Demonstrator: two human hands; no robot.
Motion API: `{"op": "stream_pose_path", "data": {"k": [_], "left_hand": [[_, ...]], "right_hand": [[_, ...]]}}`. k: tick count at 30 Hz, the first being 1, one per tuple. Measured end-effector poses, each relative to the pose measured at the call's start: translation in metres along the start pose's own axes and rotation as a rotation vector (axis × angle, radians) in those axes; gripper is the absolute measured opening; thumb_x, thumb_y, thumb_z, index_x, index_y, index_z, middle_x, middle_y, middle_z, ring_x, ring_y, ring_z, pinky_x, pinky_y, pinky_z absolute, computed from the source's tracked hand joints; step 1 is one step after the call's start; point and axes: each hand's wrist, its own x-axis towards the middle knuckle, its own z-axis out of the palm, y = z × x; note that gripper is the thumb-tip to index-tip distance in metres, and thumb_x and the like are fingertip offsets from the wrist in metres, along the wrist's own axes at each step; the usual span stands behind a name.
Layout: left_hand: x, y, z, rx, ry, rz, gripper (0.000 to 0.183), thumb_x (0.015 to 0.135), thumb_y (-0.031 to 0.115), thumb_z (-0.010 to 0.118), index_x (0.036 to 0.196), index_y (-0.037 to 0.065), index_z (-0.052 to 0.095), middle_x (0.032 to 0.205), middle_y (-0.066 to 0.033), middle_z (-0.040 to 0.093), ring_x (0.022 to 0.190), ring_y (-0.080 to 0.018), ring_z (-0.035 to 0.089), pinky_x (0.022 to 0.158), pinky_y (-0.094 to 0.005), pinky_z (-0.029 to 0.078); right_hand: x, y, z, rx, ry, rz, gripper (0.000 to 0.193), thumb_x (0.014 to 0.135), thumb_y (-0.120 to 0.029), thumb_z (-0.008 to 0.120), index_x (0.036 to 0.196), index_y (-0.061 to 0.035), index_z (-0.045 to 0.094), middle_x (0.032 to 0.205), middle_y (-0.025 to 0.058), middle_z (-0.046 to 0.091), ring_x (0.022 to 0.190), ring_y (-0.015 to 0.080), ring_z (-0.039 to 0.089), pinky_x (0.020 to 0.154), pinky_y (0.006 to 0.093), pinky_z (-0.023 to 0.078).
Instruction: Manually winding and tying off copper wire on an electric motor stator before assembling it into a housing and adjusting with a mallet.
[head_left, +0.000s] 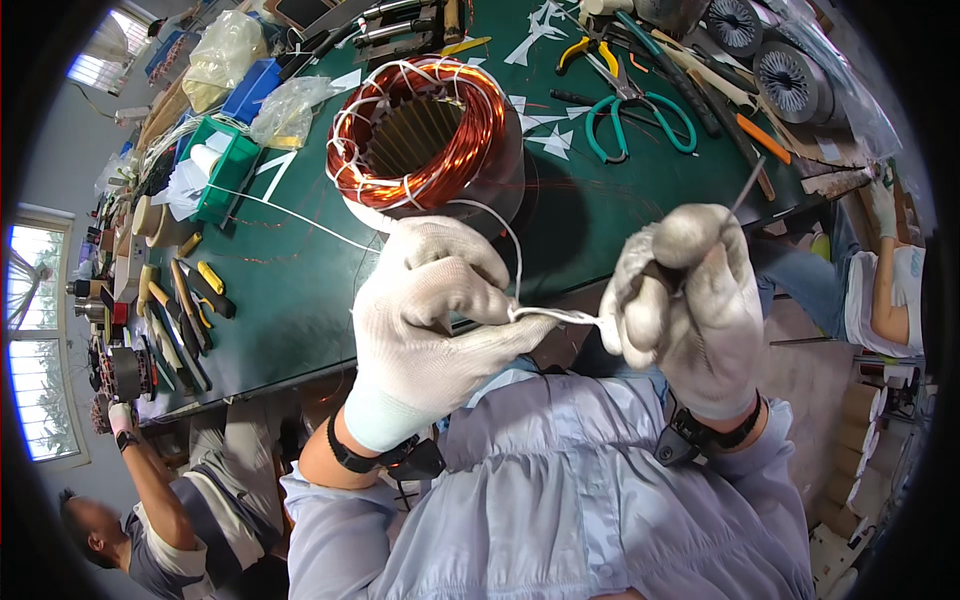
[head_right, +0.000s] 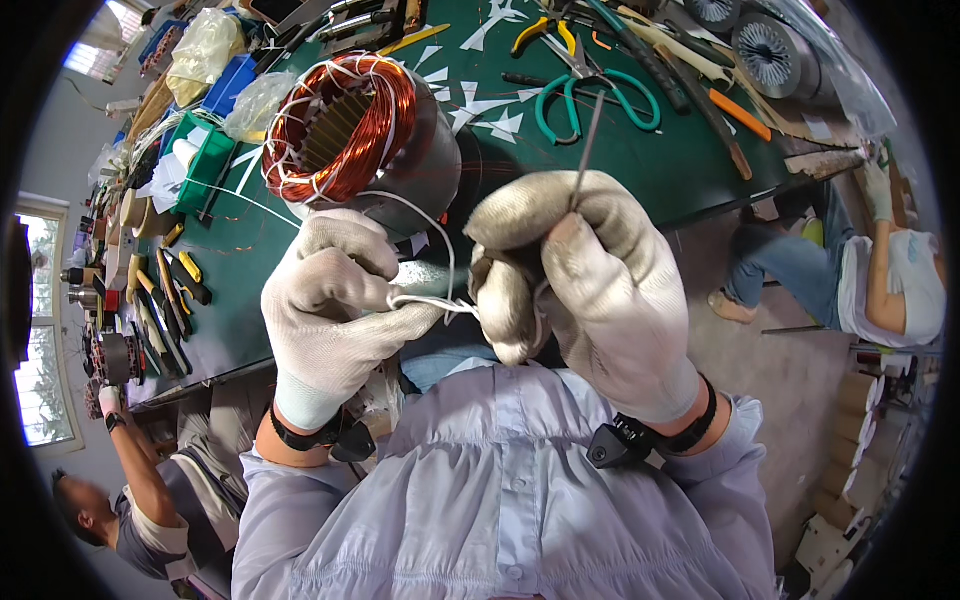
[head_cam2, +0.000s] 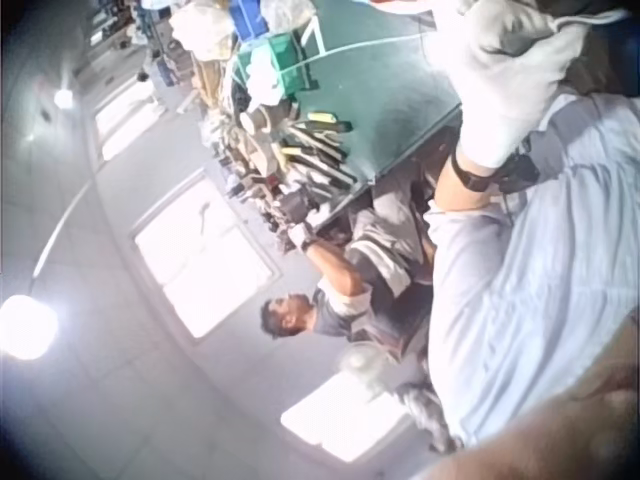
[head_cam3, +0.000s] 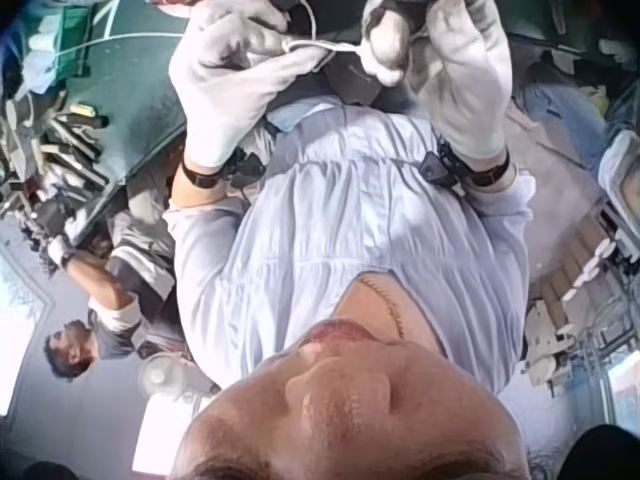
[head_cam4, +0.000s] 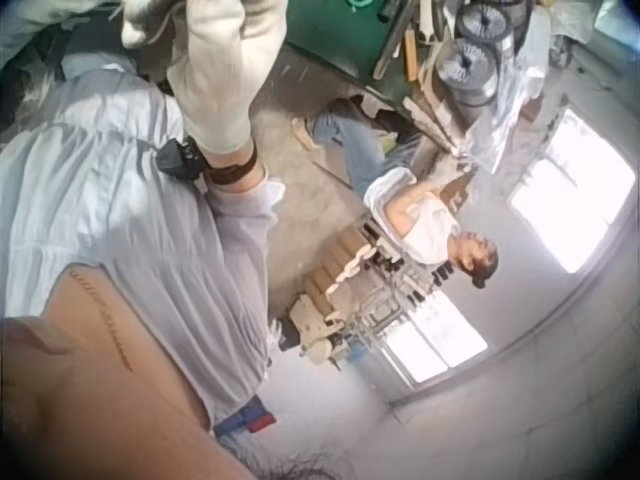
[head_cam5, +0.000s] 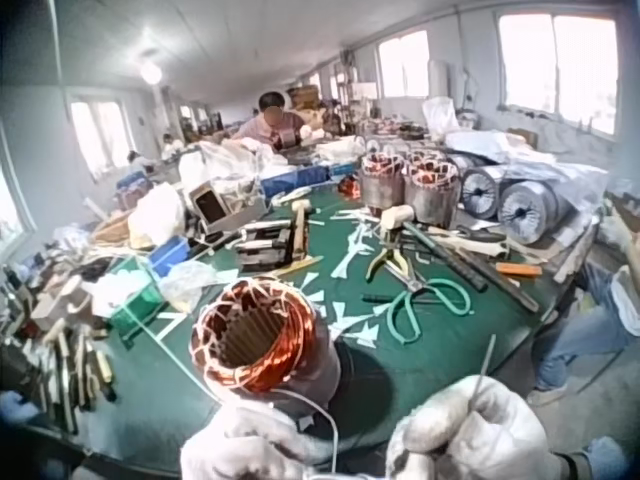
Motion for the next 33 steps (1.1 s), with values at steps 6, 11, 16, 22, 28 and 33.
{"op": "stream_pose_path", "data": {"k": [6, 11, 16, 22, 28, 33], "left_hand": [[-0.010, 0.012, -0.006, -0.668, -0.033, -0.469, 0.038, 0.068, 0.001, 0.091, 0.069, 0.004, 0.053, 0.084, -0.0127, 0.068, 0.080, -0.0187, 0.067, 0.066, -0.0318, 0.053], [-0.017, 0.016, -0.037, -0.517, 0.087, -0.519, 0.030, 0.071, -0.004, 0.085, 0.072, 0.003, 0.056, 0.075, -0.0135, 0.067, 0.075, -0.0227, 0.069, 0.064, -0.0310, 0.054], [-0.007, 0.011, -0.152, -0.570, 0.423, 0.040, 0.018, 0.093, 0.012, 0.063, 0.104, -0.002, 0.063, 0.099, -0.0181, 0.069, 0.082, -0.0213, 0.068, 0.082, -0.0287, 0.052], [0.057, 0.031, -0.075, 0.175, -0.055, -0.204, 0.008, 0.086, -0.005, 0.063, 0.084, 0.001, 0.057, 0.097, -0.0107, 0.068, 0.086, -0.0161, 0.062, 0.079, -0.0291, 0.048], [0.103, 0.010, -0.064, 0.581, -0.351, -0.209, 0.011, 0.086, 0.003, 0.066, 0.096, 0.000, 0.064, 0.095, -0.0054, 0.068, 0.086, -0.0119, 0.062, 0.080, -0.0262, 0.048], [0.125, -0.003, -0.077, 0.728, -0.512, -0.114, 0.028, 0.085, 0.006, 0.064, 0.112, 0.000, 0.066, 0.099, -0.0100, 0.070, 0.089, -0.0197, 0.067, 0.085, -0.0340, 0.052]], "right_hand": [[0.002, 0.000, 0.001, 0.022, 0.142, 0.033, 0.038, 0.109, -0.031, 0.045, 0.121, 0.0024, 0.057, 0.080, 0.0091, 0.061, 0.056, 0.0053, 0.048, 0.046, 0.0199, 0.038], [-0.011, 0.000, -0.004, -0.155, 0.135, 0.184, 0.037, 0.107, -0.032, 0.051, 0.117, 0.0020, 0.062, 0.069, 0.0051, 0.061, 0.047, 0.0038, 0.044, 0.045, 0.0194, 0.037], [0.017, -0.008, 0.013, -0.269, -0.055, 0.731, 0.031, 0.105, -0.018, 0.054, 0.125, 0.0022, 0.065, 0.064, -0.0027, 0.054, 0.046, 0.0036, 0.043, 0.043, 0.0213, 0.033], [0.034, 0.019, 0.011, -0.241, -0.115, 0.844, 0.034, 0.103, -0.023, 0.048, 0.125, -0.0007, 0.063, 0.062, -0.0018, 0.052, 0.049, 0.0041, 0.046, 0.044, 0.0220, 0.037], [0.046, 0.027, 0.007, -0.069, 0.092, 0.710, 0.031, 0.103, -0.029, 0.047, 0.093, -0.0027, 0.060, 0.066, 0.0013, 0.059, 0.050, 0.0060, 0.049, 0.046, 0.0222, 0.040], [0.059, 0.029, -0.004, -0.450, -0.176, 0.650, 0.033, 0.100, -0.031, 0.057, 0.090, -0.0005, 0.061, 0.065, 0.0052, 0.060, 0.053, 0.0108, 0.058, 0.048, 0.0288, 0.044]]}}
